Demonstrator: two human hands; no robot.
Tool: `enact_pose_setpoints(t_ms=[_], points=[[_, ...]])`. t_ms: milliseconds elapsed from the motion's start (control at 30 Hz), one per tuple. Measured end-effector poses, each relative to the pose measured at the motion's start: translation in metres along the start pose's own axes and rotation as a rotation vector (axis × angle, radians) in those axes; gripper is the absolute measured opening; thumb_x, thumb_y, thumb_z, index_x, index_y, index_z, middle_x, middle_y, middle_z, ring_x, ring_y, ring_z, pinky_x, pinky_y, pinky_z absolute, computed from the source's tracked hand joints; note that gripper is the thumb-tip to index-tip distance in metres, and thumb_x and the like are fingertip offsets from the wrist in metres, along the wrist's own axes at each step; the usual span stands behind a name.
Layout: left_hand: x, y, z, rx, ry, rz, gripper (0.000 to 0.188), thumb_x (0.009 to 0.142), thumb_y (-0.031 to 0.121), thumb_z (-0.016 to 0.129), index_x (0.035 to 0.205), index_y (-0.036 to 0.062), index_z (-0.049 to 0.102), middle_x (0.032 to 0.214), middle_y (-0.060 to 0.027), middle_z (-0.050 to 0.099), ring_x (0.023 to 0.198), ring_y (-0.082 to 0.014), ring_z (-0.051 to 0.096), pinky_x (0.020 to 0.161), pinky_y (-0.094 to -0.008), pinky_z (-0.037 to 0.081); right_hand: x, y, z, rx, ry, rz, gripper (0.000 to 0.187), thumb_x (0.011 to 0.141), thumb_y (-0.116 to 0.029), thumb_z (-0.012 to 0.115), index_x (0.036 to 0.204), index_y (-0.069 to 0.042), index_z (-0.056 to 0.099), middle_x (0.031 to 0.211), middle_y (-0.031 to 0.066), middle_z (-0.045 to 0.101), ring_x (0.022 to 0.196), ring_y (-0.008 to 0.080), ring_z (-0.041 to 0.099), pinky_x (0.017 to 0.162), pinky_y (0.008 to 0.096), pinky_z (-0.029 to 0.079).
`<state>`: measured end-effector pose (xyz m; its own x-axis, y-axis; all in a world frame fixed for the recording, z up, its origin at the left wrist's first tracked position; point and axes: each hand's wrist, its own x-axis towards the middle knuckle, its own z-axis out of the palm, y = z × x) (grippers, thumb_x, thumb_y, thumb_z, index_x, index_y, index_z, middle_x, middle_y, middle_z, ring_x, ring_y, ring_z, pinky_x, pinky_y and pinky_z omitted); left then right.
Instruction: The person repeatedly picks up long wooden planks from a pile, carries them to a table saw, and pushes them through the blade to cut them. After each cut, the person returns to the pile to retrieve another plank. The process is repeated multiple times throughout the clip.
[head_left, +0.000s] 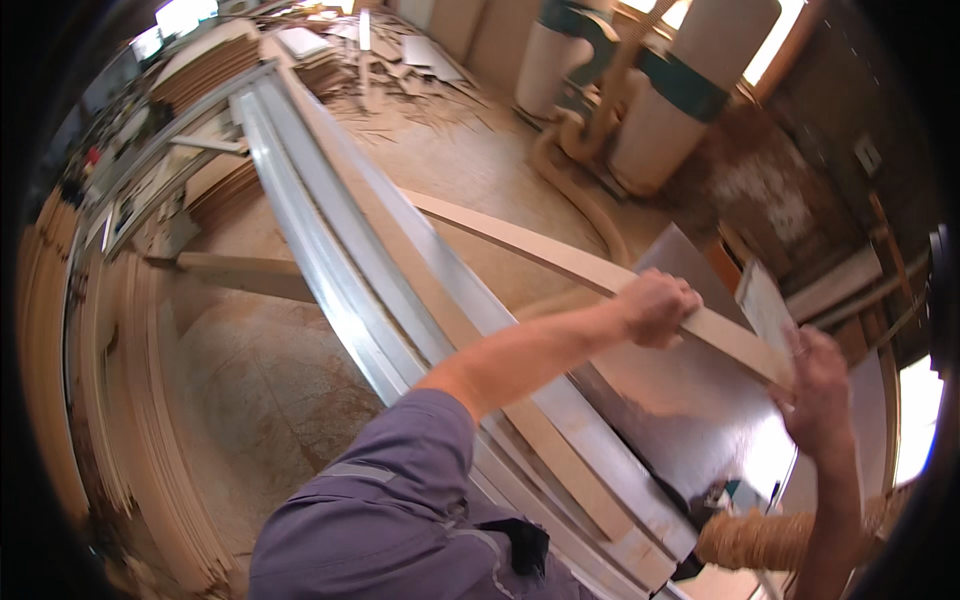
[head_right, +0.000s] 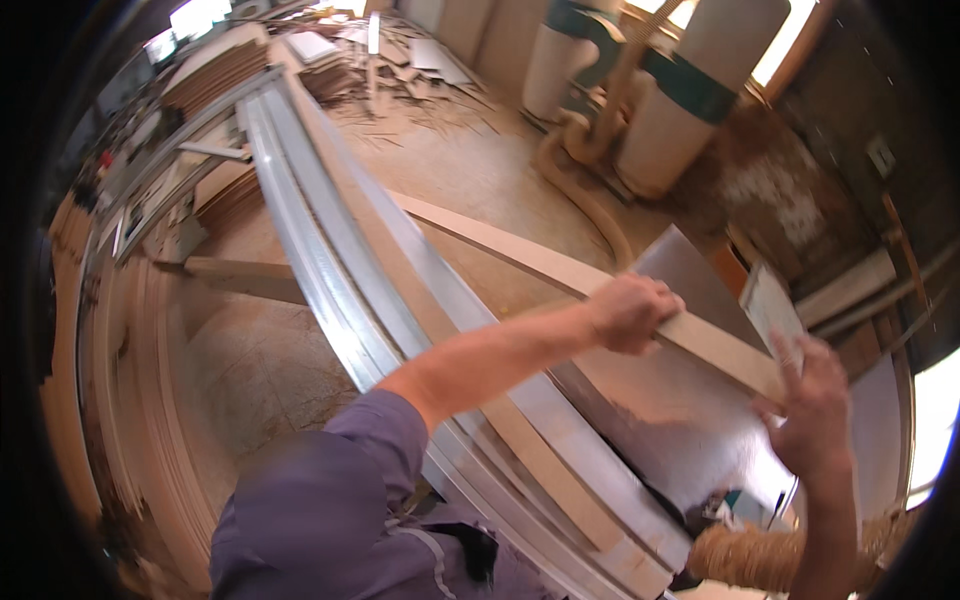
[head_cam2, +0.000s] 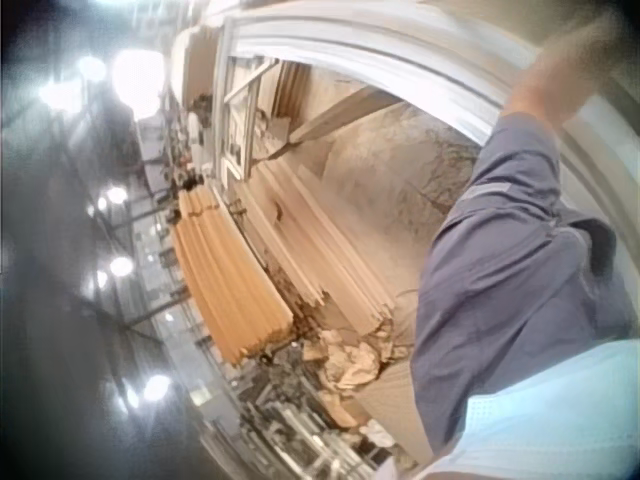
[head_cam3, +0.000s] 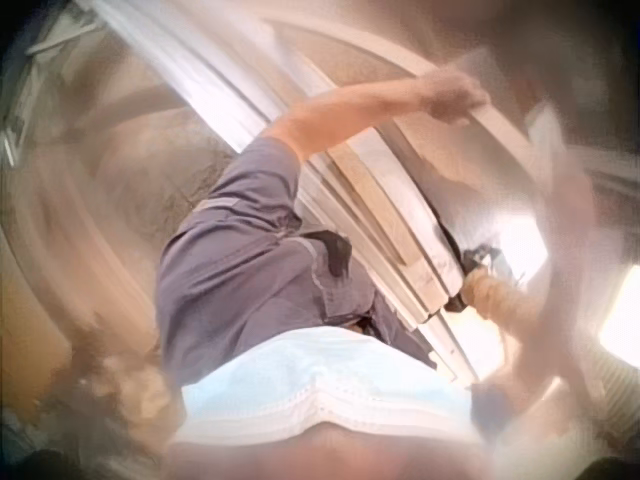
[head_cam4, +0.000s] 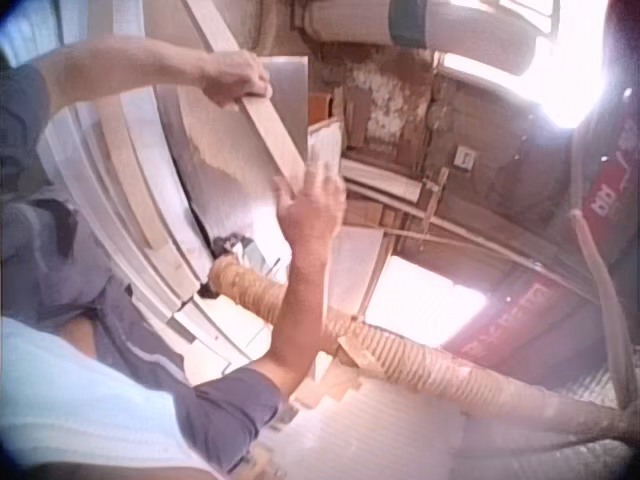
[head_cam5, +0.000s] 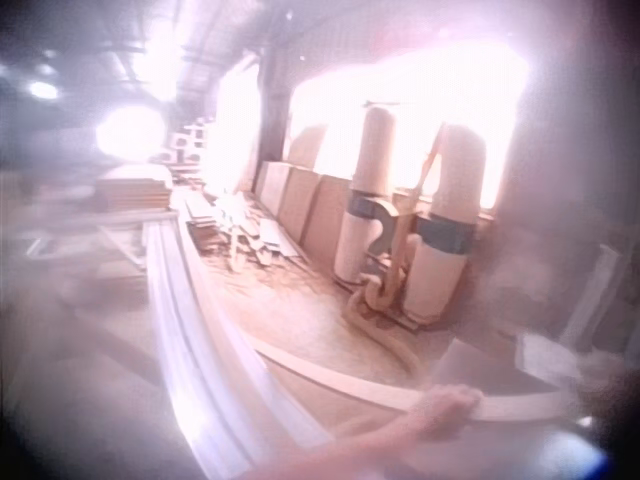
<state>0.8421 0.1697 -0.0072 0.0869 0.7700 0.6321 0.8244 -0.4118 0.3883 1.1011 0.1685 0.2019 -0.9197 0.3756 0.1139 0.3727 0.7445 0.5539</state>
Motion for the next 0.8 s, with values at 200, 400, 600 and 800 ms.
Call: enact_pose_setpoints(t_ms=[200, 400, 600, 800], points=[[-0.027, 0.024, -0.045, 0.122, 0.543, 0.058, 0.056, 0.066, 0.033, 0.086, 0.112, 0.0111, 0.063, 0.105, -0.0116, 0.066, 0.106, -0.0273, 0.062, 0.102, -0.0399, 0.042, 0.040, -0.021, 0.006, 0.057, -0.446, 0.242, 0.068, 0.073, -0.001, 0.072, 0.139, -0.010, 0.055, 0.110, 0.0211, 0.066, 0.101, 0.0380, 0.065, 0.091, 0.0449, 0.051], [-0.119, -0.057, -0.046, -1.334, 1.033, -0.928, 0.072, 0.090, 0.052, 0.068, 0.133, 0.0012, 0.043, 0.129, -0.0155, 0.050, 0.112, -0.0267, 0.053, 0.094, -0.0395, 0.047, 0.030, 0.006, -0.093, 0.263, -0.466, 0.248, 0.044, 0.072, 0.006, 0.062, 0.115, -0.005, 0.066, 0.098, 0.0206, 0.069, 0.095, 0.0396, 0.066, 0.086, 0.0407, 0.053], [-0.083, -0.062, -0.068, -1.901, 1.160, -1.197, 0.056, 0.099, 0.053, 0.054, 0.117, 0.0004, 0.046, 0.094, -0.0127, 0.058, 0.069, -0.0198, 0.057, 0.063, -0.0337, 0.051, -0.055, 0.011, -0.109, 0.434, -0.669, 0.262, 0.033, 0.083, -0.009, 0.065, 0.116, -0.004, 0.064, 0.100, 0.0212, 0.068, 0.097, 0.0337, 0.067, 0.086, 0.0417, 0.052], [-0.127, -0.019, 0.016, -1.761, 1.010, -1.284, 0.017, 0.090, 0.007, 0.054, 0.074, 0.0026, 0.050, 0.063, -0.0107, 0.050, 0.052, -0.0237, 0.052, 0.051, -0.0390, 0.048, -0.222, -0.028, -0.028, 0.604, -0.754, 0.283, 0.038, 0.093, -0.019, 0.061, 0.126, 0.000, 0.059, 0.117, 0.0296, 0.064, 0.115, 0.0445, 0.060, 0.097, 0.0482, 0.048]])
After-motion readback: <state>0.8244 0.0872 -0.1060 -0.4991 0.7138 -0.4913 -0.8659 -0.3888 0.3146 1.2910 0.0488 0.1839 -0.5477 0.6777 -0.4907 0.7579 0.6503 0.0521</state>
